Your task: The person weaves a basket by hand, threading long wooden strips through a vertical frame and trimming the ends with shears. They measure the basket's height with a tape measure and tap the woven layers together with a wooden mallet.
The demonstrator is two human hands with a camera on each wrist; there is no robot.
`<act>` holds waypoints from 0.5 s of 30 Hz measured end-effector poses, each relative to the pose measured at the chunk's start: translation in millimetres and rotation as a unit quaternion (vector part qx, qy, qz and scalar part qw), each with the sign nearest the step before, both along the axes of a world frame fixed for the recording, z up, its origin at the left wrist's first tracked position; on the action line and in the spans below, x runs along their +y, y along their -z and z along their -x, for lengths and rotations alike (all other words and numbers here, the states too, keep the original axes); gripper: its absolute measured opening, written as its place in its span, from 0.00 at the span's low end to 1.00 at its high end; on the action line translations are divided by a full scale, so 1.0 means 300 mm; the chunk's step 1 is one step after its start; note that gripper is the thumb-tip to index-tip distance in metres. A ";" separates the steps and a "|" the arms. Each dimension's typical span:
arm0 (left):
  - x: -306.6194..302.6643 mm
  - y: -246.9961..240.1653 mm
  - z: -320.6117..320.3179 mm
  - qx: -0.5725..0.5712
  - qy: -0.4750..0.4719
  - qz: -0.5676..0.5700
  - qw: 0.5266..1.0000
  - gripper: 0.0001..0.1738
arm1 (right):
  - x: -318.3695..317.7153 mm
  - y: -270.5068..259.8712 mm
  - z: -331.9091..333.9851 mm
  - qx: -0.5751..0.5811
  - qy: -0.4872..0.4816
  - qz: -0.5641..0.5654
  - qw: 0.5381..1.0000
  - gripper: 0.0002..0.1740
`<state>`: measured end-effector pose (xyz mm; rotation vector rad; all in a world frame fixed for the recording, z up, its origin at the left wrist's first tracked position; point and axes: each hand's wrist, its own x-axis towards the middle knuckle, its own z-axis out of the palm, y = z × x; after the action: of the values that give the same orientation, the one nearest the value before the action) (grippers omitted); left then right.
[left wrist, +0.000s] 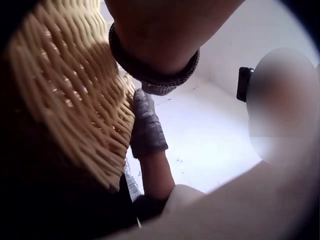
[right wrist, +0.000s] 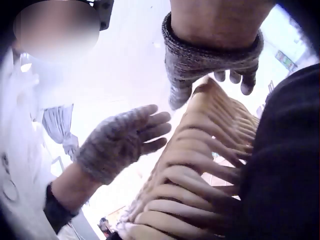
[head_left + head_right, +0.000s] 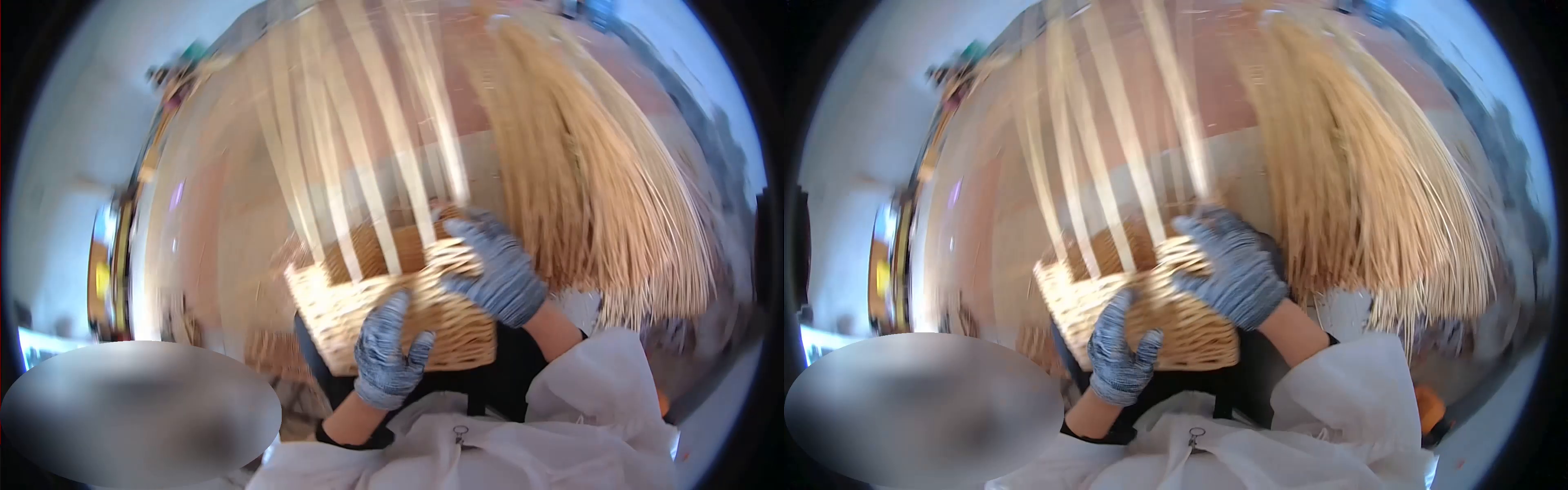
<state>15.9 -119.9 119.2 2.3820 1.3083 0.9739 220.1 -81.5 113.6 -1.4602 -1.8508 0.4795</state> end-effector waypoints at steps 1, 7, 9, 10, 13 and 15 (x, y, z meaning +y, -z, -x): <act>-0.028 0.000 0.105 0.050 0.004 -0.021 0.999 0.24 | 0.000 0.036 0.022 -0.008 0.013 0.006 1.000 0.27; -0.348 0.202 1.024 0.070 -0.400 0.212 0.889 0.10 | 0.007 0.100 0.035 -0.001 0.038 -0.035 0.999 0.23; -0.471 0.254 1.196 0.182 -0.465 0.389 0.774 0.13 | 0.009 0.108 0.041 -0.007 0.047 -0.026 0.999 0.27; -0.518 0.340 1.261 0.243 -0.381 0.433 0.780 0.15 | 0.015 0.113 0.034 -0.007 0.036 -0.025 0.999 0.28; -0.590 0.539 1.278 0.176 -0.306 0.543 0.762 0.20 | 0.044 0.123 -0.011 -0.015 0.040 -0.004 0.999 0.30; -0.587 0.778 1.275 0.160 -0.258 0.634 0.711 0.20 | 0.040 0.135 -0.032 0.006 0.062 0.008 0.998 0.30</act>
<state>-366.5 -296.1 -114.1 1.0855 1.8868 -0.3594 229.7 -69.5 73.0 -1.5687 -1.7376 0.4422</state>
